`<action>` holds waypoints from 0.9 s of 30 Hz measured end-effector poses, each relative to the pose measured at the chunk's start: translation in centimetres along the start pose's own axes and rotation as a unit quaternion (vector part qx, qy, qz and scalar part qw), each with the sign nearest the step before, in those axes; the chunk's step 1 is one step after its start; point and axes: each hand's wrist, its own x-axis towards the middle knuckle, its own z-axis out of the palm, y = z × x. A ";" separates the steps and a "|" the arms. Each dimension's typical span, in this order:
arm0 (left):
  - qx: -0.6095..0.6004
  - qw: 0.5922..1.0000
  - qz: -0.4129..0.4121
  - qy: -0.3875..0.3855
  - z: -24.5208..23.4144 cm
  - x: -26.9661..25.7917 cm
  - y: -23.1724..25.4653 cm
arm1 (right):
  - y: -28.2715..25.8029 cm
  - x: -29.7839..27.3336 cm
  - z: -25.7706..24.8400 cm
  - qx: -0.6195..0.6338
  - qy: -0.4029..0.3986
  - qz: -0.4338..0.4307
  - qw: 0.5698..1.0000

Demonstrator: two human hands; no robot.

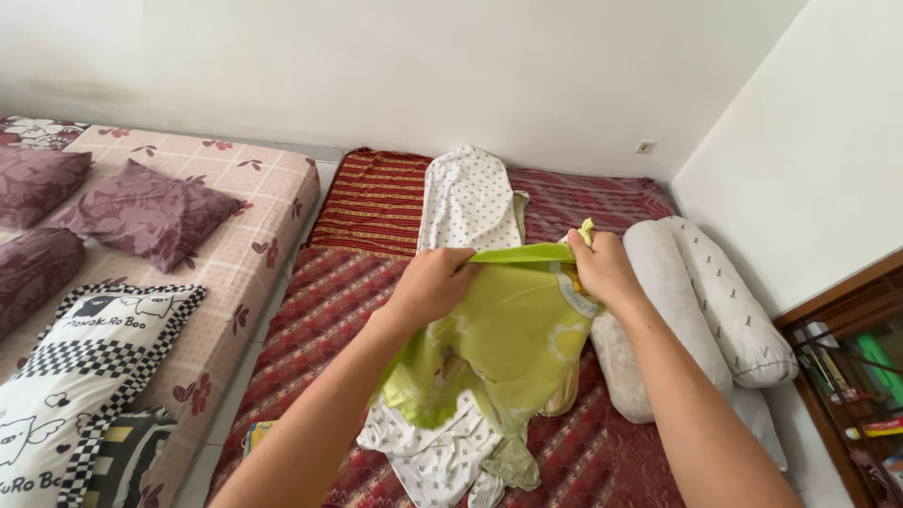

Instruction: The person puts a black-and-white checkered pillowcase on a white pillow, adjusting the corners and smoothing the fabric. They then place the finished pillow on a nearby bed. Next, they put a yellow Winnie the Pooh pillowcase on another white pillow, tucking the edges and smoothing the surface.

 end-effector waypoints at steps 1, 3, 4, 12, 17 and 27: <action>0.020 1.000 0.011 -0.010 0.2 0.3 -0.2 | 0.5 0.2 -0.1 -0.013 -0.007 0.013 1.000; 0.040 0.991 0.119 0.043 0.5 0.9 -1.1 | 1.2 0.5 0.1 -0.040 -0.012 0.024 0.999; 0.049 0.982 0.171 0.069 0.7 1.1 -1.5 | 1.5 0.4 0.2 -0.054 -0.010 0.022 0.998; -0.158 0.984 -0.054 -0.053 0.5 3.3 -2.0 | -0.2 -4.8 1.9 -0.065 0.184 -0.229 0.954; -0.156 0.986 0.015 -0.065 -0.4 3.6 -1.1 | -4.7 -10.3 3.5 -0.074 -0.019 -0.440 0.895; 0.033 0.990 -0.015 -0.133 -5.7 3.5 -0.2 | -7.7 -12.8 7.7 -0.443 -0.339 -0.310 0.770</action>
